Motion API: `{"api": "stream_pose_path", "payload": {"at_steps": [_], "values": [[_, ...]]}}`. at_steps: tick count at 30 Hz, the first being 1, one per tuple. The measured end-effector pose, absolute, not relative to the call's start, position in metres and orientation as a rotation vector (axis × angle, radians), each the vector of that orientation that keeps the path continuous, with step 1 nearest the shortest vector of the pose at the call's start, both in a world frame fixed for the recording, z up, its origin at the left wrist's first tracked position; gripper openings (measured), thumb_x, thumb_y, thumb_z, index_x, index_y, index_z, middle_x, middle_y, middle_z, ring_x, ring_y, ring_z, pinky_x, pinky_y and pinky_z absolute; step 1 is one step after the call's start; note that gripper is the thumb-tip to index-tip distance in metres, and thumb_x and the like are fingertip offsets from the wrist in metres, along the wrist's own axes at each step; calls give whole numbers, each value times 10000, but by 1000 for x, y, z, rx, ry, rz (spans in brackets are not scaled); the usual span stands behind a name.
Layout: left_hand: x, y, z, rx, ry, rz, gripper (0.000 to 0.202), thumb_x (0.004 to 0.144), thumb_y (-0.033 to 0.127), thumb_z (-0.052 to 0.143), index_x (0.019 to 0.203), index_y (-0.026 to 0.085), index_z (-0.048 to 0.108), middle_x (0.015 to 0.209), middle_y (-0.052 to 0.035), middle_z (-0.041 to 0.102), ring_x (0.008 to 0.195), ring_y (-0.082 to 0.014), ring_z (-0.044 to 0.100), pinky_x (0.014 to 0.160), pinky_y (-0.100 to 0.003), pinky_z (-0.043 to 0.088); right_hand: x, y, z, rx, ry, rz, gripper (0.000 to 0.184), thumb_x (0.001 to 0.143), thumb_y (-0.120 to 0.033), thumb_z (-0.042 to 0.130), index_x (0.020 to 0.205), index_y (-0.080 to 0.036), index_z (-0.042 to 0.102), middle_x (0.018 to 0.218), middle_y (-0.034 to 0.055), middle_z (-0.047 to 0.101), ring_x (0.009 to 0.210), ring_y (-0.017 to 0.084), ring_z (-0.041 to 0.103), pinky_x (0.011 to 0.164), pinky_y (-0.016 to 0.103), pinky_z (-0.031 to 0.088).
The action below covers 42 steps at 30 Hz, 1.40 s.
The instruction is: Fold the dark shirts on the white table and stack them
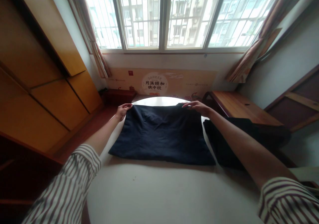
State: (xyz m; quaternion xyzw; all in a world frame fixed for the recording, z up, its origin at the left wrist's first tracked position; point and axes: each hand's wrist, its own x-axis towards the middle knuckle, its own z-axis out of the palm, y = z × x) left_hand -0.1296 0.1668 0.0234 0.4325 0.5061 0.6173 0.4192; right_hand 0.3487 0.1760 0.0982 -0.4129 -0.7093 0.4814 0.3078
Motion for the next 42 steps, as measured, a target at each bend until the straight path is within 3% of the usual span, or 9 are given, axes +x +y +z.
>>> {"api": "stream_pose_path", "payload": {"at_steps": [7, 10, 15, 17, 20, 24, 30, 35, 42], "values": [[-123, 191, 23, 1230, 1459, 1564, 421, 559, 412, 859, 841, 127, 731, 817, -95, 731, 759, -187, 671, 734, -297, 527, 335, 185, 89, -1489, -2108, 645, 377, 703, -109, 513, 979, -136, 769, 1088, 104, 733, 1065, 242, 648, 953, 330, 478], [-120, 194, 21, 1348, 1608, 1477, 252, 613, 321, 807, 763, 135, 728, 799, -110, 724, 819, -249, 679, 781, -354, 526, 322, 188, 80, -1613, -2130, 488, 346, 751, -121, 523, 1002, -126, 761, 1075, 138, 727, 1056, 285, 643, 950, 405, 477], [-81, 180, 24, 1722, 1624, 1292, 173, 721, 177, 671, 871, 171, 757, 1132, -112, 700, 1216, -298, 546, 1105, -394, 350, 281, 166, 62, -1595, -2232, 241, 365, 883, -266, 527, 1190, -145, 683, 1377, 176, 559, 1316, 369, 434, 1110, 591, 238], [-57, 168, 21, 2082, 1489, 1009, 299, 823, 237, 602, 1092, 206, 730, 1316, -76, 621, 1316, -266, 466, 1159, -389, 272, 261, 148, 48, -1495, -2346, 221, 442, 931, -394, 497, 1305, -190, 613, 1470, 130, 478, 1382, 336, 359, 1151, 562, 173], [-27, 149, 12, 2464, 1388, 436, 501, 961, 424, 431, 1441, 283, 467, 1569, -38, 338, 1458, -275, 244, 1185, -516, 147, 238, 122, 25, -1432, -2529, 246, 590, 960, -580, 378, 1482, -305, 402, 1593, 56, 284, 1450, 348, 227, 1135, 635, 134], [-15, 137, 9, 2452, 1541, 143, 582, 993, 532, 296, 1537, 328, 250, 1627, -25, 142, 1495, -299, 89, 1144, -644, 43, 228, 103, 10, -1524, -2589, 284, 615, 986, -590, 281, 1539, -320, 262, 1633, 44, 130, 1474, 365, 133, 1123, 669, 104], [-10, 116, 15, 2496, 1523, 194, 537, 1016, 458, 238, 1527, 304, 294, 1623, -41, 163, 1492, -317, 92, 1126, -673, 73, 220, 48, 22, -1290, -2692, 323, 624, 983, -614, 259, 1536, -326, 271, 1619, 39, 183, 1478, 347, 129, 1120, 682, 76], [-16, 92, 5, 2518, 1473, 150, 542, 1009, 482, 266, 1534, 351, 247, 1625, -13, 154, 1492, -281, 125, 1149, -633, 64, 216, -29, 18, -1068, -2826, 392, 847, 872, -764, 357, 1553, -274, 238, 1624, 96, 123, 1473, 406, 58, 1131, 658, 40], [11, 95, 18, 2510, 1538, 179, 554, 1007, 467, 250, 1534, 299, 276, 1618, -38, 193, 1483, -308, 153, 1138, -652, 108, 218, -87, 23, -997, -2837, 494, 870, 858, -751, 409, 1557, -265, 229, 1626, 112, 113, 1471, 421, 15, 1138, 646, 34]]}}
